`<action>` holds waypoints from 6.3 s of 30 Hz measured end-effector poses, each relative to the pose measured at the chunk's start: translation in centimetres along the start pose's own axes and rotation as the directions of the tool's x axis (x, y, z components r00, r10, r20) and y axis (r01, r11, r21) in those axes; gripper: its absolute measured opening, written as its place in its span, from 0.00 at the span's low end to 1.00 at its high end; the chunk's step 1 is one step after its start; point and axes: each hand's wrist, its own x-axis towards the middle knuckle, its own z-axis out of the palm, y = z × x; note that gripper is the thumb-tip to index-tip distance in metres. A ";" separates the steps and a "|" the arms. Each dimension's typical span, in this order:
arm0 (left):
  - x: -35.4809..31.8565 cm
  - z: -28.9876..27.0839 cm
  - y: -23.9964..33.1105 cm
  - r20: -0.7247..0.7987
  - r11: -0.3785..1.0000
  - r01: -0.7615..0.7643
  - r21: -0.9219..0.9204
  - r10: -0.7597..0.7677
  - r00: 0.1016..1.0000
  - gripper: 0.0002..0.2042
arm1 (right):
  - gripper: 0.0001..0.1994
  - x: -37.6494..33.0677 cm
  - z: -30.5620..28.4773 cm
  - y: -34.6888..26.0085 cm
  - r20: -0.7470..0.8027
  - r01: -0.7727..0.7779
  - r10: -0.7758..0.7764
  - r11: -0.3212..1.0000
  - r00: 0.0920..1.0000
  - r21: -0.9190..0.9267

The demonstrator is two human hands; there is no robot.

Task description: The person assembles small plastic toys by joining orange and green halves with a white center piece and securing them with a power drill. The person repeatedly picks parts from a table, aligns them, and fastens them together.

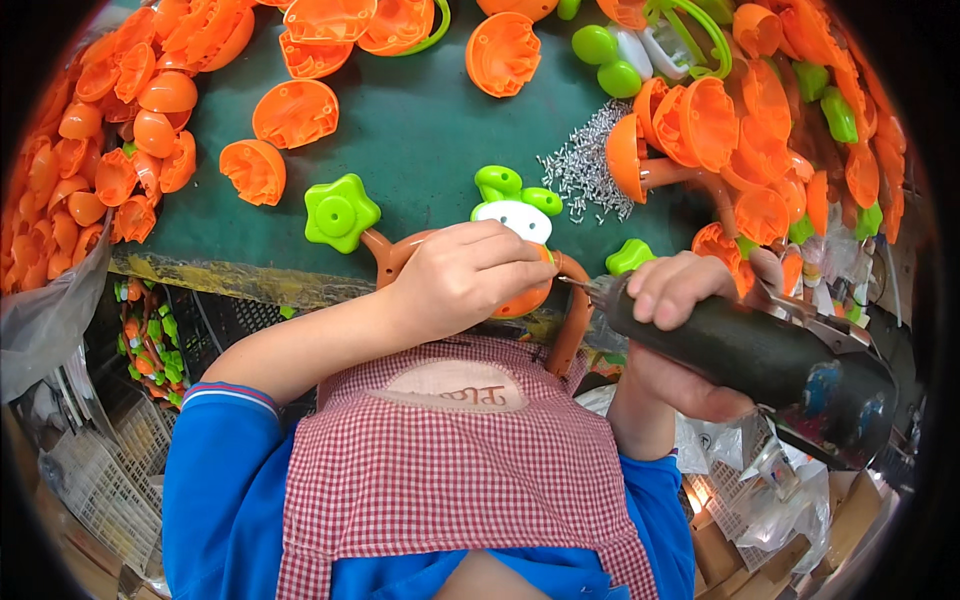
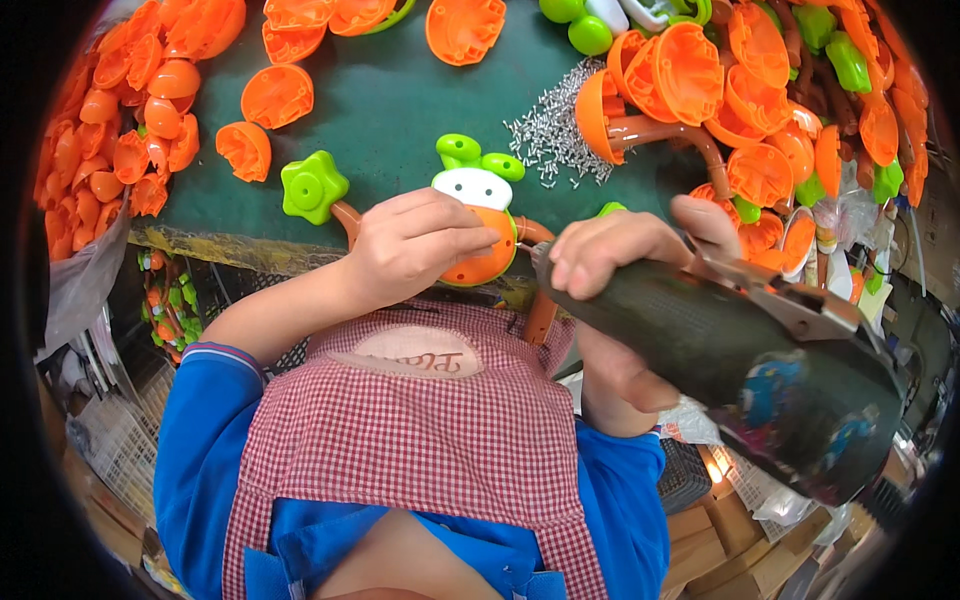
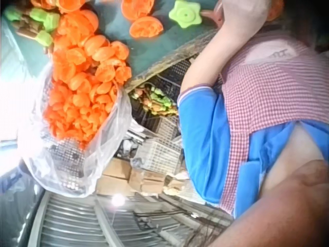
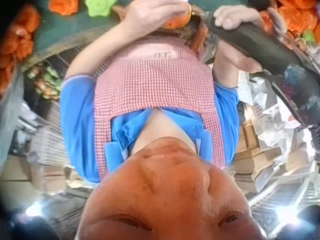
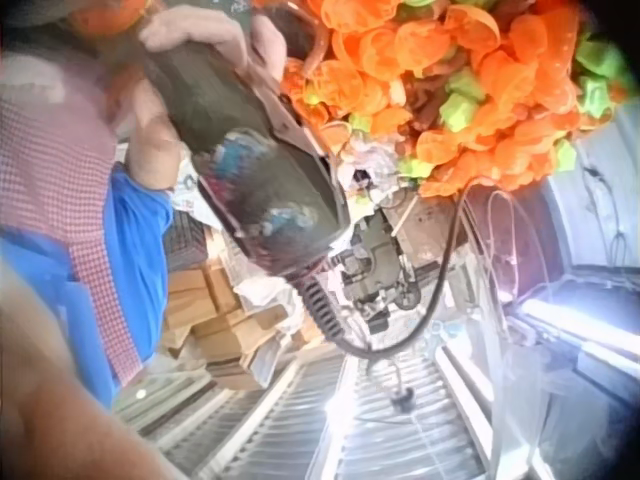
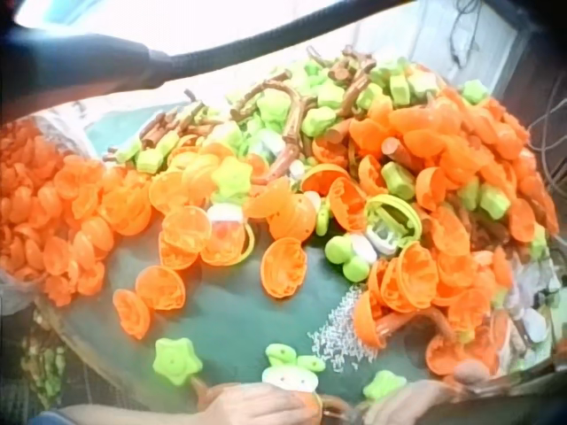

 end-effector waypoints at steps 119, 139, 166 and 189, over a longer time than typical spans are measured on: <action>2.8 -2.1 -2.4 0.070 0.966 0.173 0.193 -0.190 0.979 0.27 | 0.48 5.2 0.8 3.2 0.111 0.099 -0.100 0.995 0.989 0.008; -0.4 -3.5 -1.3 0.438 0.783 0.614 0.100 -0.588 0.680 0.58 | 0.40 1.2 4.9 6.7 0.243 -0.210 0.214 0.977 0.946 -0.043; 1.4 -14.2 -0.2 0.268 0.892 0.445 0.081 -0.449 0.852 0.22 | 0.42 0.9 -4.6 -7.5 -0.156 0.213 -0.204 0.976 0.966 0.042; 3.2 -24.3 -14.2 -0.095 0.556 0.115 0.823 -0.064 0.993 0.24 | 0.17 -5.4 -14.8 -1.1 -0.527 -0.229 -0.169 0.762 0.833 -0.606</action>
